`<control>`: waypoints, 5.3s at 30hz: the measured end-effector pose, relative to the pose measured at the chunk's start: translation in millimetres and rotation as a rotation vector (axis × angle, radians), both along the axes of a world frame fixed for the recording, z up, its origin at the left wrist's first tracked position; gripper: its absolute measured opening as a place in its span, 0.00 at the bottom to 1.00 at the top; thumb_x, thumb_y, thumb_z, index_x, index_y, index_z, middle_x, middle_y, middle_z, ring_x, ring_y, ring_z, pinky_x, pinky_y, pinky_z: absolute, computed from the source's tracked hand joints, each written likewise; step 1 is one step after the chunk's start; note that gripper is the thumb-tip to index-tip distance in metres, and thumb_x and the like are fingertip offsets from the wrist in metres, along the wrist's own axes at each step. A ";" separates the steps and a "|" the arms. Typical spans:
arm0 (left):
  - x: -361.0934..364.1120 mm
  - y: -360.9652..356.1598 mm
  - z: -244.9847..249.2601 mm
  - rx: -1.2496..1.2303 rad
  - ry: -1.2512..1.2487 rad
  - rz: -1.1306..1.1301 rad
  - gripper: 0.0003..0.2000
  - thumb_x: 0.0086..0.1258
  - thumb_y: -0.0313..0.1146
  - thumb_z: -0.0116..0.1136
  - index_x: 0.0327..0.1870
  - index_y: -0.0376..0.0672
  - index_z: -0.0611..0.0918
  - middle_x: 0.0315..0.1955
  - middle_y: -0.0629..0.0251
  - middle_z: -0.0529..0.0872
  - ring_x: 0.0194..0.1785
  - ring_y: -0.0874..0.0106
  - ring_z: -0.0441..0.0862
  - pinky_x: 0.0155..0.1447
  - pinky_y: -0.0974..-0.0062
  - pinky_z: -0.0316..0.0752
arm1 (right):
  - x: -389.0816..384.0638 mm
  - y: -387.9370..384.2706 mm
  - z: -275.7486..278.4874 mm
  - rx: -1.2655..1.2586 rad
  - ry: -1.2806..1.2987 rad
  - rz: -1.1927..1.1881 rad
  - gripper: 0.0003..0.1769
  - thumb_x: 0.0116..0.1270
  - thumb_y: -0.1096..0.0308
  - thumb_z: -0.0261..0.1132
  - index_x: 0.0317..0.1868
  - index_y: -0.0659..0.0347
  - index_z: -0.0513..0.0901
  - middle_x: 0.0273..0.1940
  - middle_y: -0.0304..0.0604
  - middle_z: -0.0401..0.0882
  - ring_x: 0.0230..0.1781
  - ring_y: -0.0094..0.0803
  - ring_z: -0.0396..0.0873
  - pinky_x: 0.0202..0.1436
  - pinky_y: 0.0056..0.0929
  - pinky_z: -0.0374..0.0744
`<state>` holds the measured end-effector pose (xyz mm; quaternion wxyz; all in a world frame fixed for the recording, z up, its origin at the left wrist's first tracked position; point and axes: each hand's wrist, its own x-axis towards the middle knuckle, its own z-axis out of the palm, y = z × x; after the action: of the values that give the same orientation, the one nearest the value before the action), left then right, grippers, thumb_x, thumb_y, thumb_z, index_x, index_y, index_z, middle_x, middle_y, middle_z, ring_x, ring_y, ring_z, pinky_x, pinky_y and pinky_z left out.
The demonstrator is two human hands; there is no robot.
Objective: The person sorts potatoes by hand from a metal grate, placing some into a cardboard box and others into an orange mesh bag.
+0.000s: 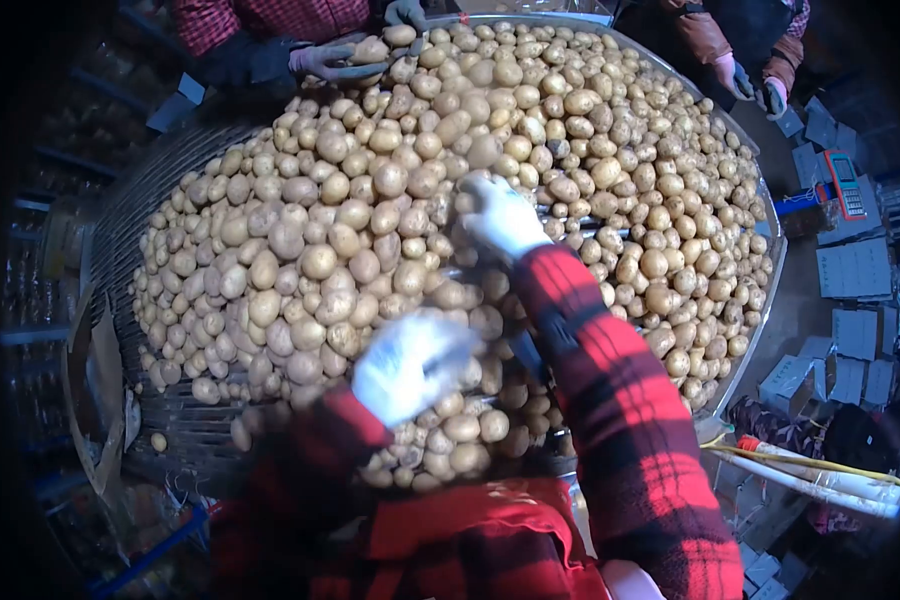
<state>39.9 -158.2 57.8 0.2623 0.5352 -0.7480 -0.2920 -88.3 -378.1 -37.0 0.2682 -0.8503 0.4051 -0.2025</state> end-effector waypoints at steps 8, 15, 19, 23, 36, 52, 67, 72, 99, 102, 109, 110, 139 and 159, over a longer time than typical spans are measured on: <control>20.7 -254.6 -90.3 0.000 -0.650 0.302 0.35 0.74 0.49 0.62 0.82 0.54 0.70 0.77 0.51 0.75 0.76 0.51 0.74 0.80 0.52 0.68 | -123.8 86.0 30.7 1.449 -1.163 -0.236 0.31 0.83 0.52 0.62 0.79 0.55 0.69 0.61 0.45 0.82 0.46 0.36 0.85 0.40 0.28 0.84; 4.1 -224.9 -51.7 0.041 0.011 0.295 0.30 0.69 0.36 0.70 0.75 0.51 0.78 0.64 0.51 0.84 0.68 0.48 0.80 0.73 0.54 0.77 | -122.9 70.1 -6.0 1.648 -1.912 -0.030 0.39 0.81 0.38 0.59 0.81 0.52 0.69 0.84 0.49 0.62 0.84 0.56 0.60 0.77 0.58 0.71; -25.9 -197.2 -34.1 0.055 0.043 0.001 0.27 0.73 0.42 0.68 0.72 0.44 0.80 0.66 0.51 0.84 0.68 0.46 0.81 0.74 0.55 0.76 | -98.2 55.9 -49.2 1.116 -1.488 0.066 0.39 0.78 0.40 0.61 0.82 0.49 0.69 0.86 0.44 0.59 0.87 0.51 0.55 0.85 0.63 0.57; -3.8 -273.5 -43.2 -0.331 -0.372 0.193 0.22 0.78 0.45 0.61 0.68 0.44 0.82 0.69 0.51 0.81 0.70 0.47 0.79 0.73 0.50 0.74 | -102.5 68.6 -61.1 0.931 -1.107 -0.160 0.37 0.80 0.39 0.56 0.81 0.49 0.69 0.83 0.43 0.63 0.83 0.48 0.61 0.83 0.59 0.61; -12.6 -197.9 -43.4 0.173 0.310 0.122 0.26 0.83 0.39 0.60 0.76 0.34 0.74 0.74 0.53 0.78 0.78 0.62 0.72 0.83 0.64 0.63 | -138.9 108.9 -13.4 0.389 -1.188 -0.186 0.18 0.71 0.65 0.73 0.53 0.51 0.73 0.55 0.39 0.76 0.59 0.34 0.75 0.67 0.44 0.77; -272.6 28.5 11.4 0.531 0.201 -0.619 0.26 0.79 0.44 0.65 0.72 0.38 0.80 0.57 0.52 0.90 0.59 0.63 0.88 0.66 0.64 0.81 | -345.1 405.1 58.0 0.565 -1.066 -0.631 0.38 0.70 0.52 0.78 0.74 0.56 0.74 0.64 0.41 0.80 0.63 0.31 0.79 0.70 0.32 0.76; -149.7 25.7 -55.1 -0.117 -0.152 -0.206 0.24 0.73 0.43 0.65 0.68 0.44 0.81 0.70 0.49 0.80 0.71 0.47 0.76 0.80 0.47 0.65 | -391.0 431.3 10.7 0.591 -1.476 -1.205 0.27 0.81 0.61 0.67 0.76 0.55 0.72 0.62 0.42 0.78 0.56 0.37 0.80 0.58 0.45 0.84; -59.2 35.1 -60.6 0.059 -0.637 0.081 0.28 0.76 0.50 0.60 0.74 0.49 0.78 0.79 0.50 0.70 0.83 0.45 0.62 0.87 0.37 0.47 | -275.9 324.4 77.5 0.559 -0.773 -1.082 0.27 0.80 0.66 0.66 0.74 0.66 0.77 0.60 0.48 0.87 0.58 0.36 0.85 0.61 0.31 0.83; -49.3 39.9 -80.6 0.132 -0.455 0.010 0.36 0.69 0.49 0.65 0.80 0.55 0.72 0.86 0.59 0.58 0.88 0.45 0.53 0.78 0.45 0.62 | 53.1 -266.1 -11.7 -0.419 0.408 -0.156 0.33 0.69 0.54 0.69 0.74 0.47 0.77 0.66 0.51 0.83 0.70 0.52 0.78 0.72 0.52 0.78; -52.4 37.7 -73.5 0.244 -0.377 -0.006 0.32 0.74 0.49 0.61 0.79 0.54 0.73 0.88 0.59 0.52 0.90 0.45 0.46 0.84 0.41 0.54 | 48.0 -275.7 -1.4 -0.449 0.386 -0.068 0.26 0.72 0.56 0.67 0.67 0.52 0.82 0.58 0.56 0.87 0.62 0.57 0.83 0.67 0.52 0.81; -59.4 42.7 -79.6 0.127 -0.338 0.119 0.25 0.77 0.49 0.57 0.74 0.54 0.78 0.87 0.57 0.55 0.89 0.47 0.50 0.87 0.38 0.49 | 4.2 -240.8 -13.3 -0.348 0.142 0.019 0.36 0.71 0.58 0.72 0.77 0.55 0.74 0.79 0.60 0.68 0.80 0.58 0.66 0.81 0.48 0.69; -58.9 44.5 -78.4 0.071 -0.272 0.115 0.26 0.76 0.48 0.58 0.73 0.54 0.78 0.86 0.57 0.59 0.88 0.49 0.53 0.86 0.38 0.50 | 8.0 -235.5 -15.6 -0.402 0.141 0.009 0.36 0.71 0.57 0.72 0.77 0.54 0.74 0.79 0.60 0.69 0.79 0.59 0.68 0.81 0.51 0.69; 72.9 0.1 14.0 -0.285 0.219 0.573 0.25 0.72 0.39 0.73 0.69 0.49 0.82 0.55 0.57 0.87 0.63 0.55 0.83 0.72 0.55 0.75 | 2.1 113.6 74.6 1.648 -0.922 0.250 0.35 0.81 0.53 0.61 0.81 0.61 0.67 0.71 0.54 0.79 0.61 0.44 0.85 0.46 0.36 0.90; 183.5 73.2 27.1 -0.101 0.060 0.744 0.36 0.70 0.50 0.73 0.77 0.50 0.76 0.69 0.46 0.80 0.72 0.48 0.78 0.77 0.53 0.71 | 7.0 239.8 89.3 1.781 -1.201 0.177 0.42 0.75 0.32 0.65 0.79 0.48 0.70 0.85 0.53 0.59 0.80 0.55 0.66 0.56 0.37 0.84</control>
<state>223.4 -85.0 84.9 0.3980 0.7482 -0.5077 -0.1550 -81.3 -138.3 52.3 0.9593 -0.1372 0.1462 -0.1989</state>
